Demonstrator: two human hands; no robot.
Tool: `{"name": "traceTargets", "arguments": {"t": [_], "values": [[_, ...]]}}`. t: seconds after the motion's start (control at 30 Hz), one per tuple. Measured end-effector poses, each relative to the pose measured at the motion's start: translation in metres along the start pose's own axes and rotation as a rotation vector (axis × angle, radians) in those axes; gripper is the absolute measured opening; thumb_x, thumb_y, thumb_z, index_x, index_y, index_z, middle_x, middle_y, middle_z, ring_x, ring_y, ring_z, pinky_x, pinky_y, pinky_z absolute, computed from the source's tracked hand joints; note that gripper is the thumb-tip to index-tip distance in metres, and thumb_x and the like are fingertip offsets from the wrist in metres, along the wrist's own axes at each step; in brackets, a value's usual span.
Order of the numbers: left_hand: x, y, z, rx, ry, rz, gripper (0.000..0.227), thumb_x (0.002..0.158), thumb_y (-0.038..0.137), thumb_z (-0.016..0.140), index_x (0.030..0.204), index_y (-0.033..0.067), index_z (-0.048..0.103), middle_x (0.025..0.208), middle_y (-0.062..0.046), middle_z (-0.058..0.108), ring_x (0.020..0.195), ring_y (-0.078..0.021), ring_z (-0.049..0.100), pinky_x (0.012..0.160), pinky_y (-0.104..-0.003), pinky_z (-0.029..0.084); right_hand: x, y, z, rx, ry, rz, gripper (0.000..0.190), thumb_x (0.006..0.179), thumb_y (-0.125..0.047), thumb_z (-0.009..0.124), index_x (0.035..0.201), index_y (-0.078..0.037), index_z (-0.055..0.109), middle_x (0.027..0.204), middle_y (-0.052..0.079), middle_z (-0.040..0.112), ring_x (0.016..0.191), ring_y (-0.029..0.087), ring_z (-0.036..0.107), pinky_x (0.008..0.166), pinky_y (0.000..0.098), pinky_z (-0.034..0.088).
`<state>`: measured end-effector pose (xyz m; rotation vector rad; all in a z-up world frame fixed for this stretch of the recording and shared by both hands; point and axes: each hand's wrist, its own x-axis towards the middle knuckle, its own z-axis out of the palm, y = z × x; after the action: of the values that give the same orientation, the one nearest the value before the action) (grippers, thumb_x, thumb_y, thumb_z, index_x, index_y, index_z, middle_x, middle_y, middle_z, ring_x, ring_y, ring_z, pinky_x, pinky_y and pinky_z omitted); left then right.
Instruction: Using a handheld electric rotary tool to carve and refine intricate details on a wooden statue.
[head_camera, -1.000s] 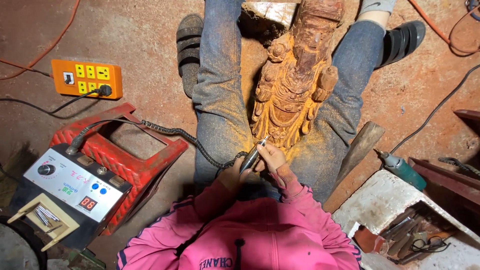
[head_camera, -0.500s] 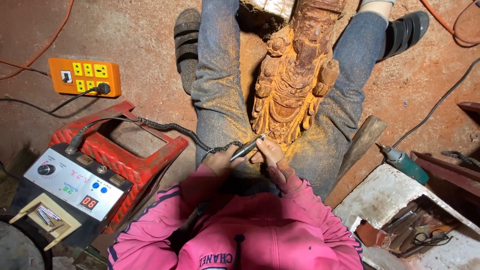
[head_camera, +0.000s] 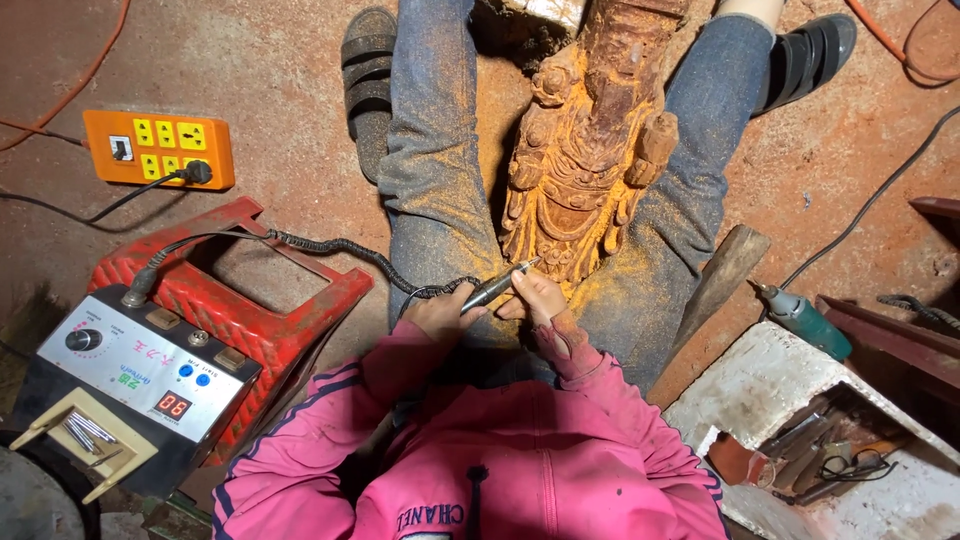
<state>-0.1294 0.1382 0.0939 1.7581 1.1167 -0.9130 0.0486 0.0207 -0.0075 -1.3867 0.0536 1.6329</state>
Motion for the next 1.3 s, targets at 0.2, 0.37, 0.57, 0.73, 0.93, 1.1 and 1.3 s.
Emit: {"name": "traceTargets", "arguments": {"t": [0.2,0.37,0.57,0.73,0.93,1.1,1.3], "values": [[-0.002,-0.001,0.004,0.008,0.021,-0.002,0.044,0.099,0.063,0.038,0.129,0.032,0.045,0.107,-0.011,0.073,0.105,-0.0358,0.072,0.094,-0.049,0.055,0.0,-0.003,0.0,-0.01,-0.024,0.044,0.042,0.1,-0.033,0.066,0.11,0.007,0.067,0.103,0.025,0.075,0.062,0.03,0.076,0.055,0.0391,0.067],[0.002,-0.006,0.01,0.008,0.024,0.016,0.046,0.099,0.064,0.037,0.13,0.0306,0.045,0.107,-0.012,0.073,0.105,-0.0376,0.072,0.094,-0.051,0.055,-0.003,-0.01,0.003,0.004,-0.034,0.065,0.04,0.101,-0.032,0.066,0.107,0.007,0.067,0.102,0.027,0.075,0.063,0.031,0.076,0.055,0.0397,0.067],[0.008,-0.013,0.019,0.015,0.028,0.028,0.048,0.099,0.065,0.035,0.132,0.031,0.043,0.107,-0.013,0.073,0.105,-0.038,0.072,0.093,-0.052,0.055,-0.003,-0.013,0.004,-0.038,-0.051,0.098,0.04,0.101,-0.034,0.065,0.106,0.006,0.066,0.101,0.025,0.076,0.065,0.028,0.077,0.056,0.0368,0.066],[0.005,-0.012,0.019,0.031,0.048,0.046,0.048,0.099,0.064,0.034,0.129,0.0281,0.044,0.103,-0.015,0.073,0.101,-0.0394,0.073,0.091,-0.052,0.055,-0.005,-0.015,0.007,-0.021,-0.048,0.112,0.039,0.101,-0.033,0.066,0.103,0.006,0.066,0.1,0.026,0.076,0.066,0.029,0.077,0.055,0.0373,0.066],[0.007,-0.015,0.028,0.013,0.053,0.057,0.048,0.099,0.063,0.035,0.128,0.027,0.044,0.102,-0.017,0.073,0.101,-0.0413,0.073,0.09,-0.053,0.055,-0.004,-0.013,0.005,-0.004,-0.078,0.124,0.039,0.1,-0.031,0.066,0.106,0.007,0.067,0.1,0.028,0.075,0.069,0.032,0.077,0.058,0.0401,0.067],[0.001,-0.012,0.027,0.009,0.022,0.043,0.048,0.099,0.064,0.033,0.129,0.0277,0.042,0.104,-0.017,0.073,0.102,-0.0409,0.072,0.091,-0.053,0.055,-0.007,-0.009,0.003,-0.007,-0.077,0.123,0.038,0.1,-0.031,0.067,0.107,0.007,0.068,0.1,0.026,0.076,0.073,0.031,0.077,0.062,0.0393,0.067],[0.011,-0.017,0.034,0.002,0.034,0.048,0.048,0.099,0.066,0.032,0.131,0.0312,0.04,0.105,-0.015,0.072,0.102,-0.0399,0.073,0.09,-0.052,0.056,-0.001,-0.004,0.001,-0.007,-0.067,0.07,0.038,0.099,-0.032,0.068,0.107,0.005,0.068,0.099,0.026,0.076,0.075,0.029,0.078,0.065,0.0399,0.067]]}}
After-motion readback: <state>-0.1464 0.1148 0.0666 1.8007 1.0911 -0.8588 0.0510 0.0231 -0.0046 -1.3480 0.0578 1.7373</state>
